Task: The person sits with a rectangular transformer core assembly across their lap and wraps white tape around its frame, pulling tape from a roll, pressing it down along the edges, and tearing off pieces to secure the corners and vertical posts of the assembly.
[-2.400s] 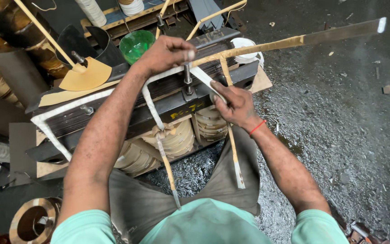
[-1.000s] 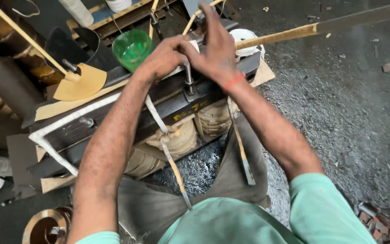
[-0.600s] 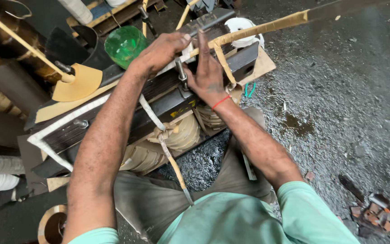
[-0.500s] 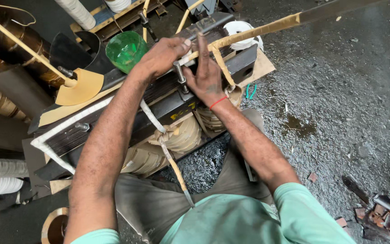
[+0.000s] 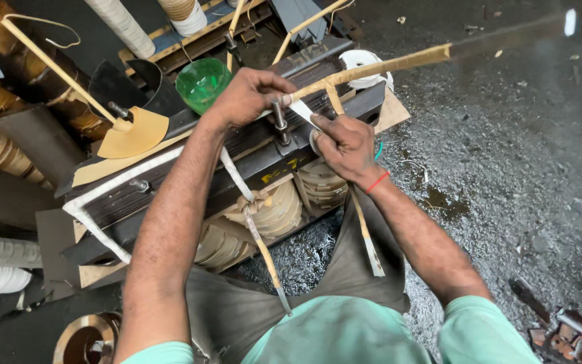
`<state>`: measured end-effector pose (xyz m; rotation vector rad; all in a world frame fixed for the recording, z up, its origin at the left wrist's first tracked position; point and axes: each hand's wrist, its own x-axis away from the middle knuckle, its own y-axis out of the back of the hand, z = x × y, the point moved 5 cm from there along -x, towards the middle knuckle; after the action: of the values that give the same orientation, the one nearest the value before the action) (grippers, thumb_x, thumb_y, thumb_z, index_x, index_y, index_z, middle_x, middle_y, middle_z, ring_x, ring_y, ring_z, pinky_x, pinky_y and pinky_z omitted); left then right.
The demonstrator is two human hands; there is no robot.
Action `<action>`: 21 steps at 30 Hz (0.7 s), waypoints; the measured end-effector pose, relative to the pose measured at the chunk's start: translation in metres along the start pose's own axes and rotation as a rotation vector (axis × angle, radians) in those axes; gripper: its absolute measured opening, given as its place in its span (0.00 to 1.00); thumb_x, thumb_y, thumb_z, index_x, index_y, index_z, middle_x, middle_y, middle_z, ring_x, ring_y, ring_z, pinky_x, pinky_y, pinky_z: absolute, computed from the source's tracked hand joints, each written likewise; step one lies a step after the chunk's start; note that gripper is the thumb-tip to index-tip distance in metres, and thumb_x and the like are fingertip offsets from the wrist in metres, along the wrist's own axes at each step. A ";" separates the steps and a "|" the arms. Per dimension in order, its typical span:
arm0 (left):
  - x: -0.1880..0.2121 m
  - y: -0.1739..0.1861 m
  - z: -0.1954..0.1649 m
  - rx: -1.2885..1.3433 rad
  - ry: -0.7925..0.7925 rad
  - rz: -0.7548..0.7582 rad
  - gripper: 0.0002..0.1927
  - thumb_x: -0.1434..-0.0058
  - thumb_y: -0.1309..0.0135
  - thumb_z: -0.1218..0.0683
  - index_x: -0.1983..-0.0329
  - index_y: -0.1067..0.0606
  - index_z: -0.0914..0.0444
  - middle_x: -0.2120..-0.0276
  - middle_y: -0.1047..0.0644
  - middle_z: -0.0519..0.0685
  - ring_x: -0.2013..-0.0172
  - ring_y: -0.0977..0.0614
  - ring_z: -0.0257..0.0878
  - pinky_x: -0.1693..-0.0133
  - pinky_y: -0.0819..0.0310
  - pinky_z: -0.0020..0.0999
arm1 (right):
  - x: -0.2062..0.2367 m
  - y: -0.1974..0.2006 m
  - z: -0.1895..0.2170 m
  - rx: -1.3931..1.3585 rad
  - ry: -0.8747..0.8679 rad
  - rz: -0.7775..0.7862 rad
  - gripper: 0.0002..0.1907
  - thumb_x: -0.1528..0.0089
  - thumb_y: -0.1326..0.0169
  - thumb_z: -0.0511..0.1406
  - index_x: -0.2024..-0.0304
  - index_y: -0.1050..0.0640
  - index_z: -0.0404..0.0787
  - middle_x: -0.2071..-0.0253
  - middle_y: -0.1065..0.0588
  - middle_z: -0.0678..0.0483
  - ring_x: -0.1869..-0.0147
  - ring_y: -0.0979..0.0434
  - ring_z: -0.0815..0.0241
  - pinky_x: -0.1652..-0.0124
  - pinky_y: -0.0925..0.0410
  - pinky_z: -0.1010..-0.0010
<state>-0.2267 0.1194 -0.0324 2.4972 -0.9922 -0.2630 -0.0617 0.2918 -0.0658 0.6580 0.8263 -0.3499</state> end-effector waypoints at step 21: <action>-0.009 0.008 -0.012 -0.151 -0.406 -0.259 0.29 0.49 0.25 0.61 0.44 0.23 0.66 0.50 0.20 0.50 0.50 0.19 0.39 0.47 0.23 0.32 | -0.161 -0.099 -0.054 0.389 -0.563 0.656 0.22 0.45 0.42 0.53 0.57 0.17 0.48 0.61 0.20 0.42 0.57 0.19 0.39 0.57 0.29 0.44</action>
<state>-0.2347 0.1245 -0.0177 2.4785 -0.7526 -0.9191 -0.2467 0.2592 -0.0078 1.0837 -0.0233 -0.0789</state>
